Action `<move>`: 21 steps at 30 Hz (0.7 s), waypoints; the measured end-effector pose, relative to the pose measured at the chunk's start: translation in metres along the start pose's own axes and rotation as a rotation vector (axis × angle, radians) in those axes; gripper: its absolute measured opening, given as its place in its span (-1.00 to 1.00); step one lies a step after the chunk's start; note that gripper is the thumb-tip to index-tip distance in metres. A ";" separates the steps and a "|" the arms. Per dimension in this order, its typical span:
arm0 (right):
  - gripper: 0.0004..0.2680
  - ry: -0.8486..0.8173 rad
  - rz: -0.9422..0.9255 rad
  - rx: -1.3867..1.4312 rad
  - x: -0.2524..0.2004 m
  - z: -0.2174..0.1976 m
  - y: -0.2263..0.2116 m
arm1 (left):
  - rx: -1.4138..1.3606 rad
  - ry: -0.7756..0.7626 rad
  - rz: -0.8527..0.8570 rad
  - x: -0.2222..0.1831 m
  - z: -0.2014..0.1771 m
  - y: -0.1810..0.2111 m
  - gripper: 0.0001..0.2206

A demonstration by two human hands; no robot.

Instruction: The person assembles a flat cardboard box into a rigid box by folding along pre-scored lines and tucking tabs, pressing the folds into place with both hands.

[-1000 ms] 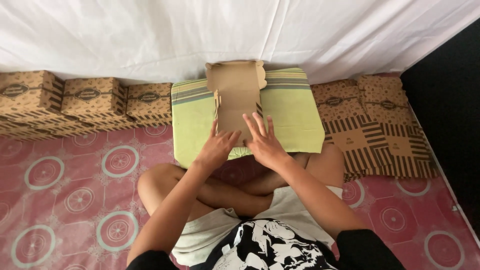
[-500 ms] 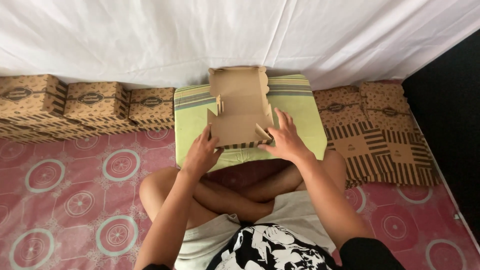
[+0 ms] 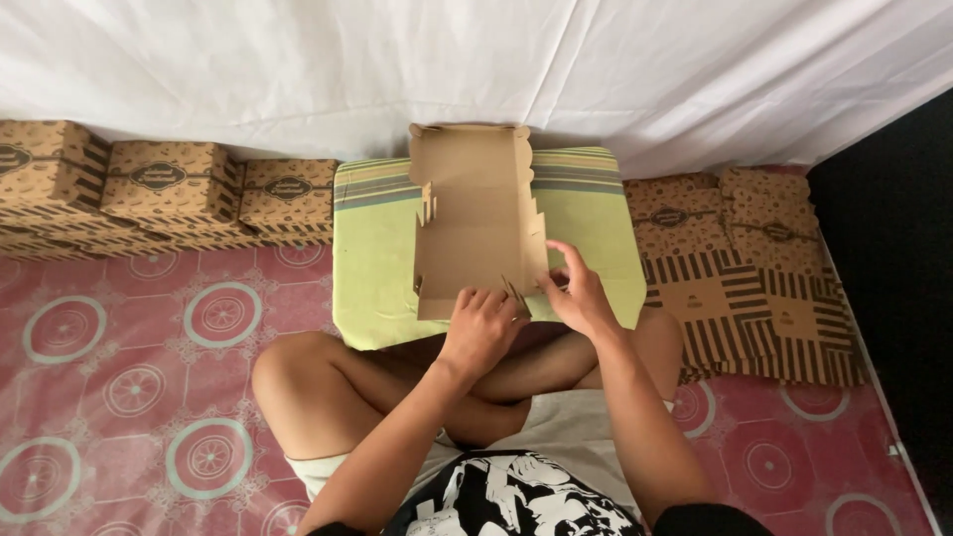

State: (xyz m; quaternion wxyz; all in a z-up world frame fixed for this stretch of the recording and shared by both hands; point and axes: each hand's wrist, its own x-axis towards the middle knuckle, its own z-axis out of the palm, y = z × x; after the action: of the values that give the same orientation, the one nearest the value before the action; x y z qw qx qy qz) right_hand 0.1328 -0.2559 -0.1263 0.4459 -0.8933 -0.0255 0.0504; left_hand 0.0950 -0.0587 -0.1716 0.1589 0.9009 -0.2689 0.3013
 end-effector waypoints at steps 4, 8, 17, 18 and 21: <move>-0.50 -0.018 0.150 0.055 0.005 -0.008 0.014 | 0.009 -0.055 -0.034 0.017 0.014 0.000 -0.82; -0.51 -0.024 0.160 0.332 0.011 -0.006 0.024 | -0.119 -0.220 -0.147 0.029 0.020 -0.008 -0.84; -0.56 0.024 0.108 0.567 0.019 0.013 0.034 | -0.565 -0.708 -0.534 0.081 -0.023 -0.025 -0.69; -0.57 0.030 0.101 0.589 0.019 0.014 0.032 | -0.579 -0.730 -0.548 0.085 -0.023 -0.027 -0.71; -0.57 0.013 0.101 0.589 0.021 0.013 0.031 | -0.588 -0.773 -0.623 0.093 -0.024 -0.034 -0.72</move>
State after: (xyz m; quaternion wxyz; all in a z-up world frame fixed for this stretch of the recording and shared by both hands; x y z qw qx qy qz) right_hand 0.1519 -0.2623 -0.1596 0.6830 -0.7260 0.0376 0.0718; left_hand 0.1662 -0.0572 -0.0994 0.3739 0.9003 -0.1020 -0.1981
